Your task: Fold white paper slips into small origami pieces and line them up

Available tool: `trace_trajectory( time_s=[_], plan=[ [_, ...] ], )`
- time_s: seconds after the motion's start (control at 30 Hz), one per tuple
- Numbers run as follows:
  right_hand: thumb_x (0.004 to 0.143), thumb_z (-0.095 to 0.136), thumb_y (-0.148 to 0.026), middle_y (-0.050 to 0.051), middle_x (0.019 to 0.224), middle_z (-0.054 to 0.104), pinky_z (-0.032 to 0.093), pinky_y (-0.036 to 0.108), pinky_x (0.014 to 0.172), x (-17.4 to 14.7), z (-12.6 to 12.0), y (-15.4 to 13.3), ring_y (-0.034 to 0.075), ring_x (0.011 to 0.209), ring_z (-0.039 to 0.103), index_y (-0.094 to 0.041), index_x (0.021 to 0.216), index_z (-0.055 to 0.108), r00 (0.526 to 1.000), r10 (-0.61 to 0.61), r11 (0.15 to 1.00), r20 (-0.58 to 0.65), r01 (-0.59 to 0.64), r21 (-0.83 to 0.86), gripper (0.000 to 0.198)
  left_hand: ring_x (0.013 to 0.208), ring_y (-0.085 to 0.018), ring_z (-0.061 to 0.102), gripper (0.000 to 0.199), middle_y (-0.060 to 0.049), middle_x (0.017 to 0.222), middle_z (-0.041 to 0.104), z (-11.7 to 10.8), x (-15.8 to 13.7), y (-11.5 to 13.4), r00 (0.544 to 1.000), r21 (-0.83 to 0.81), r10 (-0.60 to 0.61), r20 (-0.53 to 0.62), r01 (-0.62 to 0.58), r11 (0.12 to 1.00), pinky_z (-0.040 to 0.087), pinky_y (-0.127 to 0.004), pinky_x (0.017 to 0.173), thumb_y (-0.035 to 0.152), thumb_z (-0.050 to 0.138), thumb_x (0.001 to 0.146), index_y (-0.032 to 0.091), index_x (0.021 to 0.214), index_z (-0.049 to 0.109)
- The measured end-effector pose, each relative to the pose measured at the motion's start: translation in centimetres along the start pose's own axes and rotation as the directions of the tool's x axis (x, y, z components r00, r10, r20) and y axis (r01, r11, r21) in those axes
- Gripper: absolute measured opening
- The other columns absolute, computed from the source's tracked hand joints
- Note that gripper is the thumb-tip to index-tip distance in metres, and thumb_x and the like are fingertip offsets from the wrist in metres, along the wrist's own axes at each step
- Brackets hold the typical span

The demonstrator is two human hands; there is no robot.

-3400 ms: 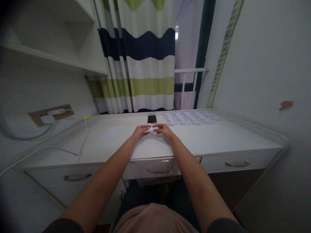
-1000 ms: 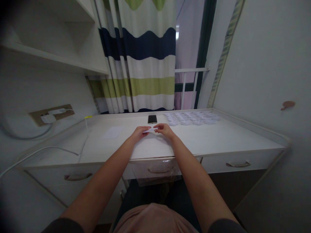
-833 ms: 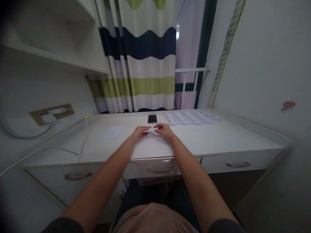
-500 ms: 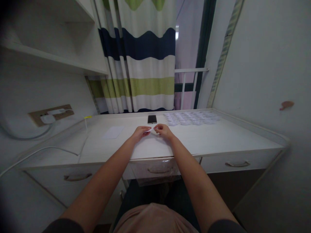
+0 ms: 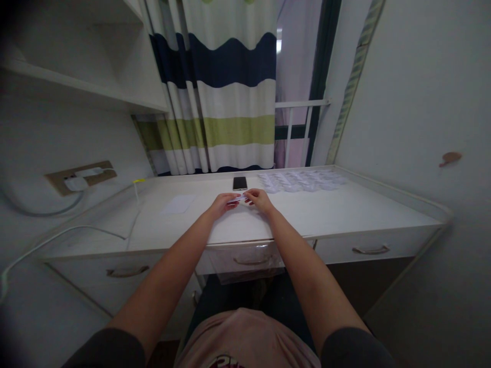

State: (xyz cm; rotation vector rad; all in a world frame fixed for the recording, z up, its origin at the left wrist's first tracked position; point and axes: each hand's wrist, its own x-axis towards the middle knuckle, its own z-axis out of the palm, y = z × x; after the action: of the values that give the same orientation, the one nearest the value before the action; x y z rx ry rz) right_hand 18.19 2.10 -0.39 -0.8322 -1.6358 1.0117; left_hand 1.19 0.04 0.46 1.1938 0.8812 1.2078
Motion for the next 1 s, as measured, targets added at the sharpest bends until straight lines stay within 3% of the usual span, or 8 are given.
trace_trajectory(
  time_s=[0.13, 0.27, 0.5, 0.6, 0.8, 1.0],
  plan=[
    [0.059, 0.066, -0.056, 0.002, 0.062, 0.064, 0.047, 0.024, 0.052, 0.2, 0.1, 0.1, 0.014, 0.057, 0.061, -0.017, 0.078, 0.062, 0.997, -0.052, 0.999, -0.056, 0.051, -0.019, 0.044, 0.065, -0.011, 0.058, 0.011, -0.009, 0.076, 0.066, 0.0, -0.1, 0.2, 0.999, -0.087, -0.047, -0.005, 0.046, 0.995, 0.047, -0.025, 0.069, 0.015, 0.066, 0.063, 0.01, 0.073, 0.067],
    [0.061, 0.063, -0.059, 0.005, 0.058, 0.065, 0.047, 0.024, 0.052, 0.2, 0.1, 0.0, 0.013, 0.054, 0.06, -0.015, 0.07, 0.063, 0.997, -0.053, 0.996, -0.051, 0.049, -0.077, 0.045, 0.061, -0.009, 0.057, 0.007, -0.007, 0.069, 0.064, 0.2, -0.3, 0.5, 0.996, -0.156, -0.085, -0.023, 0.08, 0.984, 0.047, -0.022, 0.067, 0.01, 0.061, 0.067, 0.009, 0.072, 0.066],
    [0.067, 0.066, -0.046, 0.006, 0.06, 0.066, 0.049, 0.024, 0.054, -0.3, -0.1, -0.8, 0.013, 0.054, 0.061, -0.013, 0.066, 0.065, 0.996, 0.08, 0.996, 0.026, -0.079, -0.033, 0.034, 0.056, -0.009, 0.055, 0.009, -0.005, 0.061, 0.061, 0.1, -0.3, 0.8, 0.986, -0.137, -0.147, -0.075, 0.136, 0.981, 0.046, -0.021, 0.061, 0.01, 0.056, 0.071, 0.01, 0.067, 0.064],
    [0.069, 0.066, -0.042, 0.005, 0.064, 0.067, 0.05, 0.023, 0.055, -0.4, -0.2, -0.9, 0.014, 0.058, 0.063, -0.014, 0.069, 0.064, 0.992, 0.125, 0.991, 0.004, -0.125, 0.045, 0.028, 0.059, -0.01, 0.056, 0.006, -0.006, 0.066, 0.063, 0.2, -0.2, 0.7, 0.994, -0.101, -0.11, -0.024, 0.107, 0.989, 0.047, -0.023, 0.063, 0.015, 0.061, 0.07, 0.01, 0.071, 0.065],
    [0.069, 0.066, -0.041, 0.002, 0.067, 0.064, 0.049, 0.022, 0.054, -0.3, -0.5, -0.8, 0.012, 0.058, 0.061, -0.015, 0.065, 0.059, 0.98, 0.156, 0.981, -0.123, -0.139, 0.137, 0.026, 0.072, -0.012, 0.058, 0.031, -0.008, 0.085, 0.065, 0.2, -0.5, 0.3, 0.98, 0.01, -0.055, 0.19, 0.054, 0.998, 0.045, -0.025, 0.068, 0.026, 0.074, 0.059, 0.013, 0.086, 0.066],
    [0.067, 0.066, -0.043, 0.002, 0.064, 0.062, 0.047, 0.021, 0.052, -0.3, -0.4, -0.8, 0.011, 0.055, 0.059, -0.015, 0.063, 0.059, 0.973, 0.168, 0.979, -0.158, -0.146, 0.141, 0.029, 0.073, -0.013, 0.059, 0.037, -0.009, 0.09, 0.065, 0.0, 0.0, -0.1, 0.984, 0.022, -0.01, 0.18, 0.007, 1.0, 0.046, -0.027, 0.069, 0.035, 0.074, 0.058, 0.013, 0.087, 0.066]
  ],
)
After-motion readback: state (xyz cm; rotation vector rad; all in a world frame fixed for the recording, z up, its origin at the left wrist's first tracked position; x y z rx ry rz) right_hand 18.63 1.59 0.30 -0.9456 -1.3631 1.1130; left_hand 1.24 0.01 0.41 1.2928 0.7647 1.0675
